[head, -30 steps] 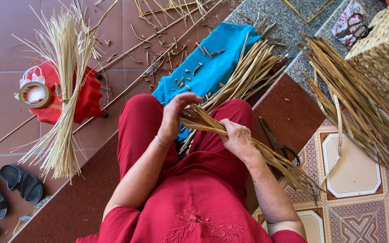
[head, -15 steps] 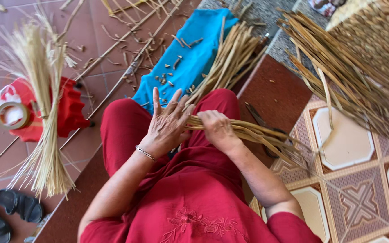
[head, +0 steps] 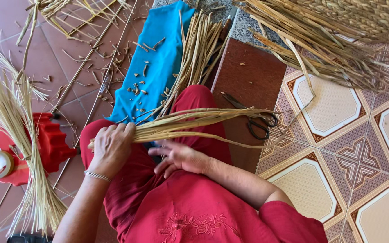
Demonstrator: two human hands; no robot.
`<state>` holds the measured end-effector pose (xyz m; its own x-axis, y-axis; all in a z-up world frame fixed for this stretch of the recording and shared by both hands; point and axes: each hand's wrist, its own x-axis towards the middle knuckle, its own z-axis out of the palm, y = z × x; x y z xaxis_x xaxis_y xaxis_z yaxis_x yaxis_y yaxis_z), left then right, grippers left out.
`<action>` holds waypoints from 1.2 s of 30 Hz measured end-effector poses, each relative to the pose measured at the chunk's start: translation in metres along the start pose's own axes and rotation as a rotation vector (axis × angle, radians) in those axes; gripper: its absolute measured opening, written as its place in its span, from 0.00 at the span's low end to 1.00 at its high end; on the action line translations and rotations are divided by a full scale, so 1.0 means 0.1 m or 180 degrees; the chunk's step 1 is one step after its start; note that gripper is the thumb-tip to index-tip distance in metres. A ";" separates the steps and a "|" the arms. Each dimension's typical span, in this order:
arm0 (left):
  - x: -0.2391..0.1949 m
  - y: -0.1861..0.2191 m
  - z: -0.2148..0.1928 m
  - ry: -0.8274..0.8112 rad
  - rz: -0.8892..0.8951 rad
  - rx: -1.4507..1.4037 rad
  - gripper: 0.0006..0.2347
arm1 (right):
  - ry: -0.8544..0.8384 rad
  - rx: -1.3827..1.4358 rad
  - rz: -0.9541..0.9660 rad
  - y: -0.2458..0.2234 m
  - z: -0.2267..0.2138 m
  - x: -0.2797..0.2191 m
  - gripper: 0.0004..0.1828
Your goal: The person sits on the floor and uses shears to trim the ends of dried plant stems. They repeatedly pick up bundles of stems, cut the tips, and place the trimmed pieces aside on a blue cloth.
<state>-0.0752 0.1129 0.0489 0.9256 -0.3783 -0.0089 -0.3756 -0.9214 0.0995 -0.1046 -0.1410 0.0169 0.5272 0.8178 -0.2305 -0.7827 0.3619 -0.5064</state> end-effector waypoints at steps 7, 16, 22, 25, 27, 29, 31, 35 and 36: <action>-0.47 -0.05 -0.41 0.0258 -0.0031 0.0319 0.13 | 0.1235 0.1152 -0.1365 -0.21 -0.77 0.05 0.26; -1.39 -0.46 -0.27 -0.0091 -0.0872 0.0264 0.23 | 0.1789 0.0360 -0.1391 -0.39 -0.84 0.12 0.16; -1.58 -0.43 -0.39 -0.0456 -0.1236 0.0554 0.42 | 0.1430 -0.0163 -0.1242 -0.20 -0.44 0.58 0.13; -1.32 -0.31 -0.53 0.0298 -0.0907 -0.0160 0.45 | 0.0904 -0.0704 -0.1483 -0.16 -0.23 0.73 0.11; -0.98 -0.23 -0.58 0.0342 -0.0779 -0.0826 0.45 | 0.0672 -0.0998 -0.1374 -0.17 -0.11 0.80 0.11; -0.62 -0.15 -0.61 0.0246 -0.0632 -0.1474 0.46 | 0.0417 -0.1773 -0.1832 -0.19 -0.03 0.86 0.11; -0.30 -0.09 -0.60 -0.0016 -0.0564 -0.2068 0.47 | 0.0327 -0.2117 -0.2116 -0.20 0.02 0.91 0.13; 0.19 0.02 -0.41 -0.0397 -0.0487 -0.3182 0.49 | 0.0544 -0.1777 -0.1981 -0.23 0.01 0.99 0.29; 0.25 0.04 -0.33 -0.0443 -0.0488 -0.3495 0.49 | 0.0608 -0.1649 -0.1863 -0.24 -0.01 0.98 0.36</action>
<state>-0.0518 0.1030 0.0819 0.9196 -0.3375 -0.2009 0.0500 -0.4069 0.9121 -0.0336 -0.0695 0.0059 0.8886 0.4521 0.0773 -0.1336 0.4164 -0.8993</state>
